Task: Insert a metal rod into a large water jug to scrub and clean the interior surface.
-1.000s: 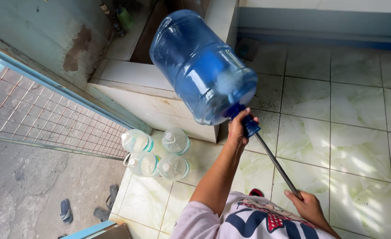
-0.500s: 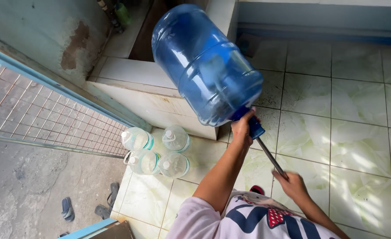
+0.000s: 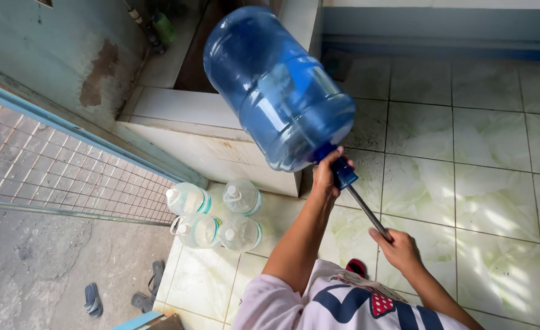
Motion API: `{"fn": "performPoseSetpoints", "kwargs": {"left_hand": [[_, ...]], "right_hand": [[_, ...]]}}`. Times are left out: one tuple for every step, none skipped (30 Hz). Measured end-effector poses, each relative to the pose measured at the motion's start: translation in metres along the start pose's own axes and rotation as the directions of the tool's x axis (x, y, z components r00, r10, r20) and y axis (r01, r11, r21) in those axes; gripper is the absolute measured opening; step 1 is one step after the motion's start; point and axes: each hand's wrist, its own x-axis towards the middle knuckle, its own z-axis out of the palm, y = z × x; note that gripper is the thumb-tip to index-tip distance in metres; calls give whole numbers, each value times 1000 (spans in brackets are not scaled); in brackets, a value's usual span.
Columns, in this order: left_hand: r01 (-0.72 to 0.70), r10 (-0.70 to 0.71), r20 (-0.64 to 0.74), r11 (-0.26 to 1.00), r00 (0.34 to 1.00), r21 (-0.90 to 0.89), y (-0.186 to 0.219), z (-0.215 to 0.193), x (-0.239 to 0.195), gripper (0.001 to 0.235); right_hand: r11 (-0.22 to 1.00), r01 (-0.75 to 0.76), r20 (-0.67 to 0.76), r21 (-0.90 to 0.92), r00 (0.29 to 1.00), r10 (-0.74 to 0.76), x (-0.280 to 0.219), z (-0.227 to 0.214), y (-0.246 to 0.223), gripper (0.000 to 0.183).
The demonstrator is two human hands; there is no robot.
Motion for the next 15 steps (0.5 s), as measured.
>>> {"fn": "performPoseSetpoints", "kwargs": {"left_hand": [[-2,2,3,1000,1000,5,0,-5,2,32],[-1,1,24,999,1000,-36,-2,-6,5,31],[2,2,46,997,999,-78,-4,-8,9,31],[2,2,44,997,999,-79,-3,-9,11,31],[9,-2,77,996,997,-89,-4,-10,13,30],[24,-14,109,996,994,-90,-5,-13,12,30],[30,-21,105,996,994,-83,-4,-22,15,30],[23,-8,138,994,990,-107,-4,-26,21,32],[17,5,170,991,985,-131,-3,-31,27,33],[19,4,173,991,985,-131,3,-24,21,33],[-7,8,22,997,1000,-74,11,-17,14,35],[-28,25,-135,999,991,-18,21,-13,7,38],[-31,28,-138,999,990,-21,22,-14,0,38],[-76,73,-125,997,989,-20,25,-14,-4,39],[-121,118,-114,992,986,-20,27,-13,-9,41]], "right_hand": [[1000,1,-4,5,1000,-1,-12,1,23,60],[999,-22,5,-35,1000,22,-20,-3,46,58],[996,-45,12,-76,999,46,-29,-6,70,57],[996,-45,13,-77,999,46,-28,-3,81,57],[997,-77,37,-31,996,78,-27,1,92,58],[993,-118,62,21,991,117,-33,8,103,59],[992,-127,63,27,990,125,-22,13,72,59],[996,-80,59,26,995,79,-8,14,42,60],[999,-34,55,25,998,33,7,14,12,62],[999,-35,51,24,998,33,6,8,-4,62],[1000,-25,34,1,999,25,5,3,-20,59],[1000,-13,24,-23,1000,13,5,-1,-37,56],[1000,-10,27,-25,1000,11,-6,0,-5,56],[998,-29,43,-57,999,31,-14,-1,26,58],[995,-46,57,-90,997,52,-21,-3,58,61]]}}
